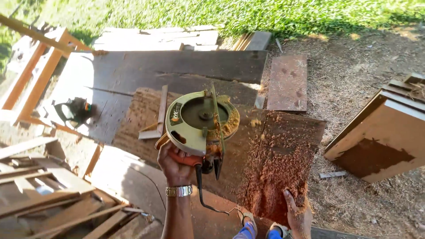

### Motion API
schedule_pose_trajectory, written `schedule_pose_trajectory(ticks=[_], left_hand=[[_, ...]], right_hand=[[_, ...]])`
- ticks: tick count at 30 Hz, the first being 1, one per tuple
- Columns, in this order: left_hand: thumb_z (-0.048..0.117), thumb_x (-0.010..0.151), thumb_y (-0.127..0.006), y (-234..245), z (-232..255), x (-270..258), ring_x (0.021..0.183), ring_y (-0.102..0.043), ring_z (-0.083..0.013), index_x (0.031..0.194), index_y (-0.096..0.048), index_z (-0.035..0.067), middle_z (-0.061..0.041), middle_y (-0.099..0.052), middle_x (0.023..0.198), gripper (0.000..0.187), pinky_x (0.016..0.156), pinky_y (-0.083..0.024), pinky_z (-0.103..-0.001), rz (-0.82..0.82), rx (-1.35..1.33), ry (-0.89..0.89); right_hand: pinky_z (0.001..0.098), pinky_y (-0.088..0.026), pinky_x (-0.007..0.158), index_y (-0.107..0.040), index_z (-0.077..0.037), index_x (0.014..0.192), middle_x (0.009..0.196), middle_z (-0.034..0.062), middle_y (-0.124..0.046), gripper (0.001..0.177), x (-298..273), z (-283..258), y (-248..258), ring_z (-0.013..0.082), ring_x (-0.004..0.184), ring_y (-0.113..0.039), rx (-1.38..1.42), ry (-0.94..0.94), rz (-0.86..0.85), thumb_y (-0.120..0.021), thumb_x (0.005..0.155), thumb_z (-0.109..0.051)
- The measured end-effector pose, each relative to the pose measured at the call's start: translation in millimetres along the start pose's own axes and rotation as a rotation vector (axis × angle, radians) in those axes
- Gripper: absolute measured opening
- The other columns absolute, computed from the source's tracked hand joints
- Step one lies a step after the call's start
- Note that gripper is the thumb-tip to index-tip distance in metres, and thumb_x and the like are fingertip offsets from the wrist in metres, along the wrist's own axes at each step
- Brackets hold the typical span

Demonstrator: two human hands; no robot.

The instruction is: Cutting a wood plank using a circular saw and then finishing the cut with a hand saw.

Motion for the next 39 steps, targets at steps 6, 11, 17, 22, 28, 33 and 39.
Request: schedule_pose_trajectory(ticks=[6, 11, 17, 22, 28, 33, 39], left_hand=[[0.022, 0.092, -0.065, -7.2, 19.2, -49.0, 0.06, -0.051, -0.0116, 0.082, -0.056, 0.014, 0.004, -0.053, 0.069, 0.016, 0.06, -0.046, -0.031, 0.145, -0.016, 0.032], [0.021, 0.093, -0.066, 1.6, 40.2, -58.1, 0.067, -0.053, -0.0168, 0.085, -0.056, 0.008, -0.002, -0.054, 0.073, 0.018, 0.069, -0.05, -0.036, 0.093, -0.174, 0.104], [0.03, 0.096, -0.066, 38.0, 66.1, -68.3, 0.073, -0.056, -0.0247, 0.083, -0.05, 0.008, -0.006, -0.053, 0.074, 0.031, 0.07, -0.049, -0.042, 0.201, -0.223, 0.114], [0.031, 0.096, -0.069, 69.1, 73.6, -81.3, 0.073, -0.056, -0.0259, 0.083, -0.049, 0.007, -0.006, -0.053, 0.072, 0.033, 0.071, -0.052, -0.046, 0.275, -0.337, 0.111], [0.028, 0.09, -0.07, 37.2, 77.7, -103.3, 0.073, -0.059, -0.0243, 0.092, -0.059, 0.009, -0.008, -0.059, 0.076, 0.023, 0.068, -0.05, -0.049, 0.496, -0.252, -0.086], [0.009, 0.093, -0.072, 21.2, 67.5, -105.4, 0.079, -0.062, -0.0243, 0.095, -0.06, 0.01, -0.007, -0.061, 0.086, 0.013, 0.076, -0.053, -0.043, 0.246, -0.361, -0.06], [0.002, 0.087, -0.07, 20.5, 76.3, -106.8, 0.074, -0.062, -0.0228, 0.082, -0.054, 0.027, -0.005, -0.065, 0.084, 0.03, 0.07, -0.053, -0.042, 0.318, -0.397, -0.094]], right_hand=[[0.0468, -0.05, 0.094, -0.06, -0.001, 0.141, 0.126, 0.0181, -0.071, 0.082, -92.7, -20.3, -110.2, 0.0346, 0.113, -0.066, -1.606, 0.493, 0.195, -0.066, 0.09, -0.065], [0.0498, -0.05, 0.093, -0.055, 0.0, 0.144, 0.125, 0.0218, -0.069, 0.086, -96.4, -25.4, -108.2, 0.0366, 0.112, -0.065, -1.625, 0.458, 0.217, -0.068, 0.089, -0.066], [0.0512, -0.05, 0.092, -0.056, -0.005, 0.144, 0.129, 0.0205, -0.066, 0.085, -94.7, -25.3, -112.5, 0.0353, 0.115, -0.063, -1.648, 0.459, 0.192, -0.066, 0.087, -0.067], [0.0531, -0.051, 0.096, -0.061, -0.004, 0.14, 0.124, 0.0241, -0.069, 0.077, -90.3, -27.9, -102.3, 0.0381, 0.115, -0.065, -1.815, 0.394, 0.252, -0.062, 0.096, -0.068], [0.0507, -0.047, 0.097, -0.055, -0.006, 0.145, 0.134, 0.0207, -0.063, 0.081, -90.8, -26.1, -108.0, 0.0355, 0.118, -0.06, -1.734, 0.487, 0.172, -0.062, 0.093, -0.067], [0.0487, -0.045, 0.102, -0.057, -0.007, 0.146, 0.138, 0.0196, -0.064, 0.071, -85.0, -30.3, -101.7, 0.034, 0.124, -0.059, -1.815, 0.47, 0.192, -0.06, 0.101, -0.061], [0.0442, -0.045, 0.099, -0.049, -0.008, 0.148, 0.142, 0.0141, -0.058, 0.071, -75.7, -26.6, -100.0, 0.0272, 0.123, -0.056, -1.578, 0.45, 0.098, -0.062, 0.099, -0.057]])
Point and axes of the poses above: each hand's wrist, its own x-axis towards the middle knuckle, its own y-axis out of the back of the hand, z = x × y, the point moved 6 cm from there along x, towards the middle knuckle
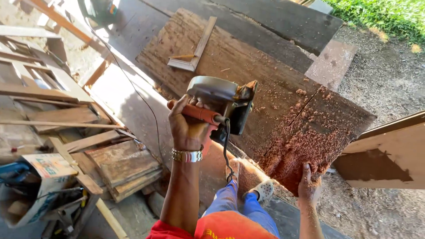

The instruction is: Cutting a wood plank using a circular saw and then finishing the cut with a hand saw.

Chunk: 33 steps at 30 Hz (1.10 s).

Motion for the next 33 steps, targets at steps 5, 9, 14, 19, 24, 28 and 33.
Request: schedule_pose_trajectory(ticks=[5, 9, 14, 19, 24, 28, 33], left_hand=[[0.002, 0.088, -0.071, 3.4, -1.3, 1.7, 0.071, -0.062, -0.0243, 0.082, -0.054, 0.025, -0.006, -0.062, 0.078, 0.028, 0.068, -0.055, -0.043, 0.021, -0.055, 0.063], [-0.001, 0.088, -0.07, 19.5, 4.5, 23.4, 0.07, -0.062, -0.0252, 0.082, -0.052, 0.023, -0.007, -0.063, 0.08, 0.031, 0.066, -0.056, -0.042, -0.002, -0.017, 0.061], [0.001, 0.088, -0.068, 0.8, -2.6, 10.6, 0.07, -0.062, -0.0251, 0.088, -0.053, 0.018, -0.008, -0.061, 0.079, 0.023, 0.067, -0.057, -0.045, -0.003, 0.035, 0.108], [0.0, 0.085, -0.066, -19.4, -8.5, -4.4, 0.07, -0.06, -0.0229, 0.087, -0.052, 0.021, -0.006, -0.06, 0.078, 0.026, 0.067, -0.054, -0.044, -0.041, 0.261, 0.033], [0.015, 0.086, -0.069, -27.6, -6.4, -11.5, 0.07, -0.056, -0.0189, 0.105, -0.062, 0.003, -0.003, -0.057, 0.08, 0.023, 0.066, -0.049, -0.038, -0.081, 0.443, 0.18], [0.018, 0.088, -0.069, -15.9, 12.9, -9.3, 0.068, -0.053, -0.019, 0.105, -0.06, 0.005, -0.002, -0.054, 0.08, 0.024, 0.067, -0.047, -0.038, -0.095, 0.481, 0.223], [0.019, 0.09, -0.067, -10.4, 52.9, 5.6, 0.07, -0.051, -0.0153, 0.109, -0.061, 0.006, 0.0, -0.053, 0.082, 0.024, 0.068, -0.044, -0.035, -0.117, 0.491, 0.179]], right_hand=[[0.0456, -0.046, 0.107, -0.056, -0.007, 0.149, 0.145, 0.0162, -0.062, 0.073, -1.3, 6.9, 3.5, 0.0304, 0.128, -0.059, -0.162, -0.031, 0.059, -0.062, 0.099, -0.06], [0.0486, -0.043, 0.104, -0.046, -0.009, 0.153, 0.15, 0.0142, -0.054, 0.079, 5.9, 12.9, 2.7, 0.0292, 0.13, -0.052, -0.156, 0.017, 0.043, -0.061, 0.098, -0.063], [0.0489, -0.048, 0.096, -0.043, -0.016, 0.154, 0.149, 0.0099, -0.054, 0.079, -19.5, -23.1, -2.7, 0.0281, 0.121, -0.057, -0.071, -0.194, 0.024, -0.057, 0.093, -0.063], [0.0493, -0.052, 0.105, -0.062, 0.005, 0.136, 0.128, 0.0268, -0.071, 0.073, -5.8, 4.6, 5.4, 0.0362, 0.12, -0.065, -0.251, -0.092, 0.07, -0.059, 0.105, -0.062], [0.0564, -0.039, 0.103, -0.046, 0.011, 0.146, 0.141, 0.0374, -0.051, 0.088, 15.0, 42.0, 9.8, 0.0511, 0.128, -0.047, -0.439, 0.115, 0.21, -0.057, 0.108, -0.068], [0.0507, -0.046, 0.107, -0.061, -0.005, 0.142, 0.138, 0.0248, -0.065, 0.081, -18.8, -13.9, 9.0, 0.0413, 0.129, -0.059, -0.337, -0.048, 0.164, -0.041, 0.099, -0.071], [0.05, -0.046, 0.102, -0.049, -0.004, 0.145, 0.13, 0.027, -0.063, 0.079, -19.8, -5.6, 14.7, 0.0434, 0.122, -0.06, -0.357, -0.018, 0.283, -0.052, 0.097, -0.066]])
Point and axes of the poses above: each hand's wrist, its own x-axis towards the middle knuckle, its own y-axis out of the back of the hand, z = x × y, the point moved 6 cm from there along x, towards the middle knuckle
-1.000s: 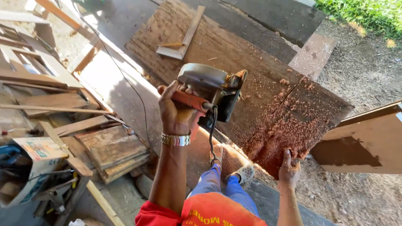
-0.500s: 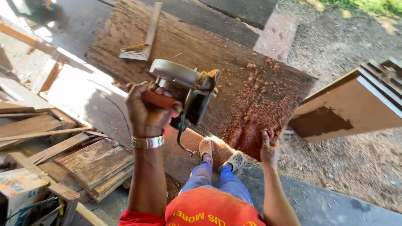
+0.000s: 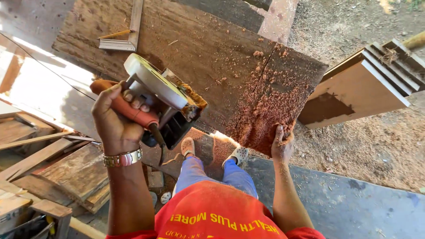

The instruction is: Cutting a wood plank using a circular saw and then finishing the cut with a hand saw.

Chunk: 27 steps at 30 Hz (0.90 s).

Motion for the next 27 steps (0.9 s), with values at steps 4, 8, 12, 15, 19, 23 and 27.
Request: schedule_pose_trajectory(ticks=[4, 8, 12, 15, 19, 23, 27], left_hand=[[0.02, 0.089, -0.068, 36.8, 27.9, 20.4, 0.07, -0.051, -0.0159, 0.107, -0.06, 0.006, 0.0, -0.053, 0.081, 0.024, 0.067, -0.044, -0.034, 0.006, -0.009, 0.053], [0.021, 0.09, -0.069, 99.4, 65.1, 46.4, 0.07, -0.052, -0.0177, 0.104, -0.061, 0.006, -0.001, -0.053, 0.08, 0.022, 0.067, -0.045, -0.034, -0.008, 0.121, 0.099], [0.019, 0.095, -0.07, 152.2, 97.6, 79.4, 0.075, -0.054, -0.0199, 0.093, -0.054, 0.01, -0.004, -0.055, 0.084, 0.018, 0.07, -0.047, -0.034, -0.055, 0.147, 0.102], [0.01, 0.096, -0.066, 177.1, 126.2, 75.8, 0.083, -0.053, -0.0186, 0.106, -0.059, 0.005, -0.004, -0.054, 0.092, 0.013, 0.079, -0.047, -0.034, -0.094, 0.178, 0.018], [0.015, 0.094, -0.07, 182.6, 142.1, 82.0, 0.086, -0.061, -0.0171, 0.107, -0.057, 0.011, -0.002, -0.061, 0.095, 0.019, 0.078, -0.053, -0.036, -0.049, 0.305, -0.059], [0.019, 0.092, -0.069, 212.3, 146.5, 50.6, 0.077, -0.06, -0.0177, 0.108, -0.056, 0.009, -0.003, -0.059, 0.089, 0.022, 0.071, -0.053, -0.036, 0.053, 0.343, -0.048], [0.021, 0.087, -0.066, 215.7, 131.2, 35.5, 0.069, -0.059, -0.0169, 0.099, -0.055, 0.013, -0.001, -0.059, 0.082, 0.019, 0.065, -0.054, -0.037, 0.083, 0.411, -0.134]], right_hand=[[0.0533, -0.045, 0.094, -0.055, 0.0, 0.143, 0.128, 0.0293, -0.063, 0.067, 3.9, -12.1, 15.1, 0.0469, 0.115, -0.059, -0.031, 0.298, 0.163, -0.056, 0.105, -0.055], [0.0402, -0.056, 0.068, -0.07, -0.009, 0.123, 0.097, 0.0133, -0.073, 0.045, -17.1, -19.8, 51.0, 0.0254, 0.082, -0.068, -0.114, 0.036, -0.241, -0.058, 0.104, -0.048], [0.0387, -0.056, 0.062, -0.074, -0.01, 0.119, 0.094, 0.0133, -0.074, 0.037, -61.7, -6.0, 119.2, 0.024, 0.075, -0.067, -0.329, -0.135, -0.193, -0.062, 0.101, -0.04], [0.0429, -0.056, 0.072, -0.078, -0.008, 0.115, 0.102, 0.0176, -0.077, 0.035, -82.0, 98.6, 128.1, 0.0291, 0.083, -0.069, -0.603, -0.189, -0.16, -0.062, 0.1, -0.034], [0.047, -0.057, 0.081, -0.082, -0.006, 0.112, 0.109, 0.0219, -0.08, 0.033, -154.1, 216.2, 12.6, 0.0342, 0.091, -0.071, -0.818, -0.258, -0.072, -0.061, 0.098, -0.029], [0.0408, -0.053, 0.047, -0.07, -0.004, 0.075, 0.068, 0.0117, -0.066, 0.029, -293.4, 321.2, -149.9, 0.0257, 0.058, -0.064, 0.262, -0.578, -0.236, -0.071, 0.092, -0.028], [0.0392, -0.046, 0.047, -0.08, 0.001, 0.092, 0.075, 0.0153, -0.07, 0.026, -368.3, 342.0, -211.4, 0.0232, 0.057, -0.059, 0.562, -0.634, -0.127, -0.075, 0.089, -0.024]])
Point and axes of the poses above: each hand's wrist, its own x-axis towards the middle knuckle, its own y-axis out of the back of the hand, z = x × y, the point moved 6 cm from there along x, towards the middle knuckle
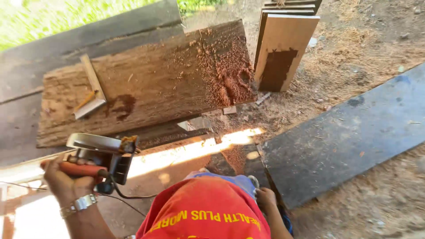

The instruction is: Cutting a wood plank using a circular saw and then finishing the cut with a hand saw.

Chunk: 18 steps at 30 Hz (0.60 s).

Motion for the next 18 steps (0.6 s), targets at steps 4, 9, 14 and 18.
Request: schedule_pose_trajectory(ticks=[4, 9, 14, 18], left_hand=[[0.017, 0.089, -0.067, -14.3, -15.9, -33.8, 0.068, -0.056, -0.0152, 0.097, -0.057, 0.011, 0.0, -0.056, 0.08, 0.014, 0.063, -0.05, -0.032, -0.035, -0.027, 0.026], [0.019, 0.088, -0.064, -22.5, -57.9, -67.3, 0.063, -0.052, -0.0128, 0.09, -0.055, 0.012, 0.001, -0.053, 0.074, 0.012, 0.062, -0.048, -0.028, -0.143, -0.142, 0.183], [0.024, 0.09, -0.065, -54.1, -79.1, -128.9, 0.059, -0.049, -0.0133, 0.087, -0.051, 0.015, 0.002, -0.05, 0.07, 0.017, 0.056, -0.045, -0.031, -0.243, -0.154, 0.298], [0.024, 0.088, -0.065, -62.8, -81.1, -152.4, 0.057, -0.049, -0.0145, 0.094, -0.054, 0.014, 0.002, -0.051, 0.069, 0.016, 0.054, -0.043, -0.031, -0.193, -0.039, 0.329]], right_hand=[[0.0408, -0.052, 0.049, -0.075, 0.004, 0.104, 0.081, 0.0172, -0.076, 0.033, 34.1, 105.8, 40.8, 0.028, 0.062, -0.069, 0.268, -0.16, -0.043, -0.073, 0.091, -0.027], [0.0435, -0.044, 0.05, -0.071, -0.006, 0.112, 0.088, 0.0171, -0.07, 0.028, -4.5, 51.5, 127.8, 0.0301, 0.061, -0.062, 0.2, -0.254, -0.002, -0.067, 0.097, -0.029], [0.0391, -0.055, 0.054, -0.073, -0.007, 0.112, 0.091, 0.0098, -0.076, 0.028, -26.8, -66.3, 187.5, 0.0241, 0.068, -0.071, -0.044, -0.155, 0.15, -0.067, 0.098, -0.03], [0.0357, -0.053, 0.05, -0.074, -0.005, 0.11, 0.088, 0.0093, -0.074, 0.03, -24.4, -142.8, 187.2, 0.0204, 0.065, -0.069, -0.087, 0.081, 0.158, -0.069, 0.096, -0.03]])
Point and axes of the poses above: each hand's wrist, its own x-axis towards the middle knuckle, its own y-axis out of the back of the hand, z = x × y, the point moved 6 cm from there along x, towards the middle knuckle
